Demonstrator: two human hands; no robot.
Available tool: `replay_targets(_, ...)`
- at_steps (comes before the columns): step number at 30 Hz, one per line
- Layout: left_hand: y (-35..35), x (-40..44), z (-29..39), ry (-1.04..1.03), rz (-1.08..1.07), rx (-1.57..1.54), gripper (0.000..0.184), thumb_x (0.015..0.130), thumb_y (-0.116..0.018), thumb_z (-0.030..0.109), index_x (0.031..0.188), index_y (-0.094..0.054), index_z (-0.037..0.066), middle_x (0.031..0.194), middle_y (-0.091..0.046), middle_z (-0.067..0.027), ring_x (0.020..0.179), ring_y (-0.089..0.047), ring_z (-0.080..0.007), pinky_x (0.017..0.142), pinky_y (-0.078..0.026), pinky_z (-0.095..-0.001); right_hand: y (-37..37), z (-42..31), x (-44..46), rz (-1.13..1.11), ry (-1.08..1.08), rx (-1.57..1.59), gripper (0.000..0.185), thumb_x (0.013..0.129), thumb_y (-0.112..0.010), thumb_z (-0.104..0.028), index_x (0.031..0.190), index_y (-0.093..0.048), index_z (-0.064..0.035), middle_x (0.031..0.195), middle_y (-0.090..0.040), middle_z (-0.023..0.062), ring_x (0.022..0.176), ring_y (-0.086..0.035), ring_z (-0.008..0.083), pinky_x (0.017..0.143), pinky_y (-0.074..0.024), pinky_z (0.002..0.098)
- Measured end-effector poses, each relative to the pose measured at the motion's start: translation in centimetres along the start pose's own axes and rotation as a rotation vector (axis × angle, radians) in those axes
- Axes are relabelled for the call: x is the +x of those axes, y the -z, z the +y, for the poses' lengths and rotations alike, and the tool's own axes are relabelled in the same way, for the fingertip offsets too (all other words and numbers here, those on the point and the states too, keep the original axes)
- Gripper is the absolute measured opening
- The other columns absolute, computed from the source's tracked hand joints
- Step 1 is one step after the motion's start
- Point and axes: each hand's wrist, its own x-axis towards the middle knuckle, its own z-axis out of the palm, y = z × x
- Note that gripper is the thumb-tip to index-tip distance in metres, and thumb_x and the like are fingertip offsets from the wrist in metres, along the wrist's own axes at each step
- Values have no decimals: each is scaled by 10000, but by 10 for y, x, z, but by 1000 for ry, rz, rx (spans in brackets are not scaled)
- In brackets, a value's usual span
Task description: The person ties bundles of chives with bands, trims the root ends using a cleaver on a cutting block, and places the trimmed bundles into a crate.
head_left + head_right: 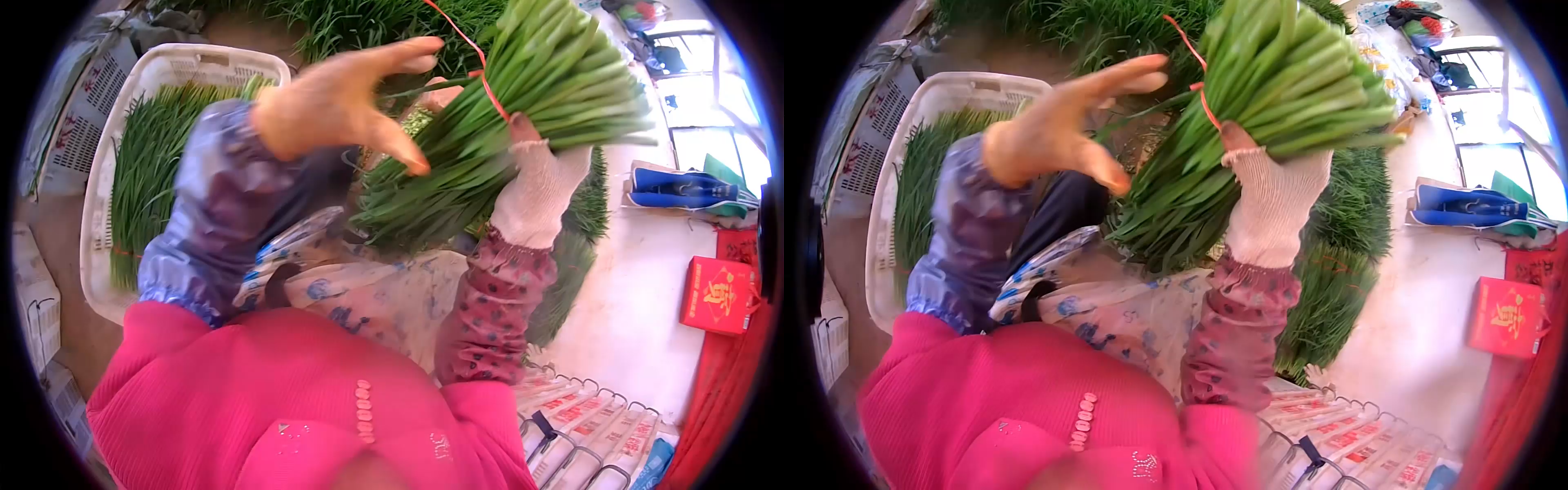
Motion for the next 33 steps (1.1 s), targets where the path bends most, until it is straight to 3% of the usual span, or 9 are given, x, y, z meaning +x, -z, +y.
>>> replay_targets(2, -45, 30, -4, -129, 84, -226, 1397, 499, -960, 395, 1562, -131, 31, 1480, -442, -145, 1376, -404, -233, 1150, -315, -386, -11, -8, 10, 5, 29, 10, 505, 735, -833, -89, 1152, -583, 47, 972, -691, 84, 771, -643, 139, 674, -522, 254)
replay_targets(4, -65, 49, 22, 169, 147, -580, 1588, 438, -992, 429, 1534, 67, -20, 1478, -421, -174, 1370, -401, -224, 1175, -283, -346, -24, -40, 23, 12, -37, 81, 450, 725, -800, -24, 1113, -586, 52, 858, -681, 79, 736, -635, 138, 645, -512, 248)
replay_targets(5, -77, 55, 15, -74, 418, -470, 1210, 600, -961, 338, 1509, -248, -22, 1354, -566, -156, 1249, -549, -239, 1088, -428, -377, -29, -44, 29, -73, -34, -18, 492, 786, -738, -21, 1222, -517, 30, 998, -662, 102, 842, -634, 158, 722, -517, 268)
replay_targets(10, -45, 78, 12, 164, 350, -1164, 660, 701, -855, -21, 1276, -537, 46, 1077, -659, -66, 895, -661, -172, 796, -558, -317, -44, -35, 54, -220, -57, -62, 610, 756, -761, -63, 1289, -472, 8, 1064, -657, 144, 881, -663, 209, 728, -555, 312)
replay_targets(15, 19, 83, 3, 294, 413, -1160, 334, 829, -746, 57, 1141, -627, 44, 909, -702, -73, 783, -701, -205, 730, -594, -371, -35, 7, 2, -444, -277, -571, 980, 719, -722, -82, 1543, -190, -68, 1232, -624, 247, 1132, -616, 301, 958, -497, 343)
replay_targets(20, 114, 59, -57, 534, 753, -863, 577, 758, -855, 146, 1263, -610, 15, 1128, -700, -115, 977, -702, -240, 848, -592, -393, -17, 73, -32, -632, -485, -465, 683, 785, -661, -124, 1421, -423, -53, 1061, -667, 261, 1029, -654, 345, 892, -496, 378)
replay_targets(21, 124, 55, -43, 535, 772, -818, 182, 844, -763, 161, 989, -727, 57, 921, -744, -92, 745, -728, -230, 654, -626, -377, -15, 80, -34, -668, -485, -357, 598, 814, -628, -123, 1386, -474, -39, 1032, -672, 266, 1001, -661, 331, 879, -496, 373)
replay_targets(23, 154, 40, -30, 610, 849, -835, 243, 844, -767, 184, 1042, -712, 55, 956, -742, -92, 784, -729, -227, 699, -625, -378, -9, 89, -36, -714, -443, -488, 528, 833, -622, -55, 1346, -518, 21, 953, -676, 110, 845, -627, 161, 784, -497, 283)
replay_targets(33, 285, -67, 17, 580, 992, -531, 223, 868, -753, 183, 1061, -708, 79, 1000, -737, -69, 849, -723, -213, 754, -619, -380, 6, 121, -50, -903, -428, -541, 597, 828, -682, -154, 1349, -499, 75, 1204, -650, 216, 1102, -630, 289, 977, -472, 338)
